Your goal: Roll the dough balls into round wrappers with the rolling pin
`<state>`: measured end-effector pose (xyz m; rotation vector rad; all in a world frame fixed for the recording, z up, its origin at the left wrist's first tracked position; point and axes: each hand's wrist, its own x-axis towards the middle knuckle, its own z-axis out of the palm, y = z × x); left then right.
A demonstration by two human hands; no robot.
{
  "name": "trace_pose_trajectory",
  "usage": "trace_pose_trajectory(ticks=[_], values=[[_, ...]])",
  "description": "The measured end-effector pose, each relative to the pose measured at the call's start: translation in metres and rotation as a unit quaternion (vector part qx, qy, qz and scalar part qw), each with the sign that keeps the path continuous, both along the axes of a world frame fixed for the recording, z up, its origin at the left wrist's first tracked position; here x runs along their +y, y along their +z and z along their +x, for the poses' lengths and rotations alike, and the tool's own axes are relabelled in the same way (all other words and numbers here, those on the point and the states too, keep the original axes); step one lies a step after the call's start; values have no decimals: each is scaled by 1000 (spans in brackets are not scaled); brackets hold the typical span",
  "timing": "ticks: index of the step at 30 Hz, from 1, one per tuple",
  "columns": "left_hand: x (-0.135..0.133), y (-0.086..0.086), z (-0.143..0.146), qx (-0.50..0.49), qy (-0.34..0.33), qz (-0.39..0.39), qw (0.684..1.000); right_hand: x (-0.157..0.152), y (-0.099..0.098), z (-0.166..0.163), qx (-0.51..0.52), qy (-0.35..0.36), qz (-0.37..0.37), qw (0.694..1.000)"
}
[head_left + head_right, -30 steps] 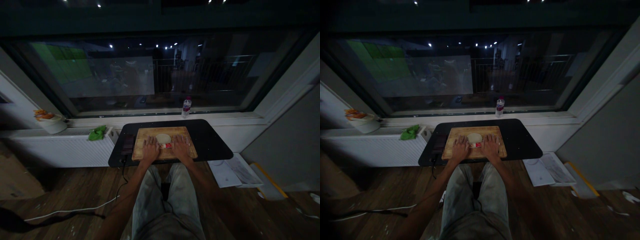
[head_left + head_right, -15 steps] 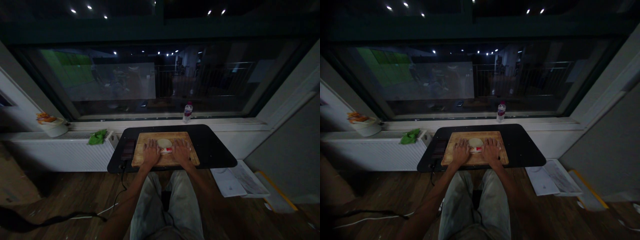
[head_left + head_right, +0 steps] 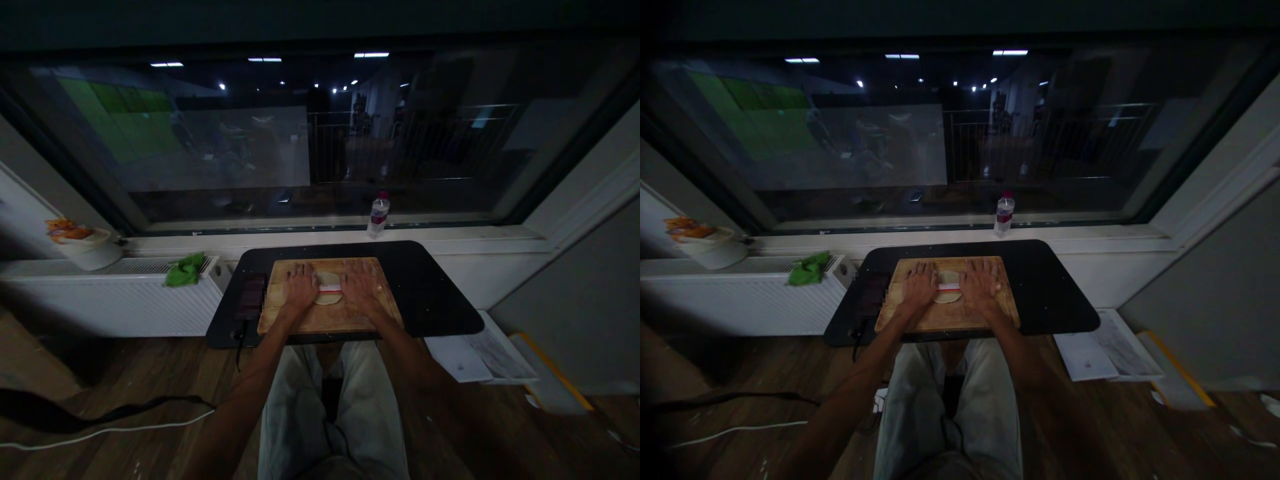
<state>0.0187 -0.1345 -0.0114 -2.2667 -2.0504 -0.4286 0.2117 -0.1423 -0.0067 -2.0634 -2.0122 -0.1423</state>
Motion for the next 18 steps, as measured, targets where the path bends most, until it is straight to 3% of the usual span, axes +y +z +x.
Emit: trace_pose_trajectory(ticks=[18], values=[[61, 14, 1, -31, -9, 9, 999, 48, 26, -5, 34, -16, 28, 999]])
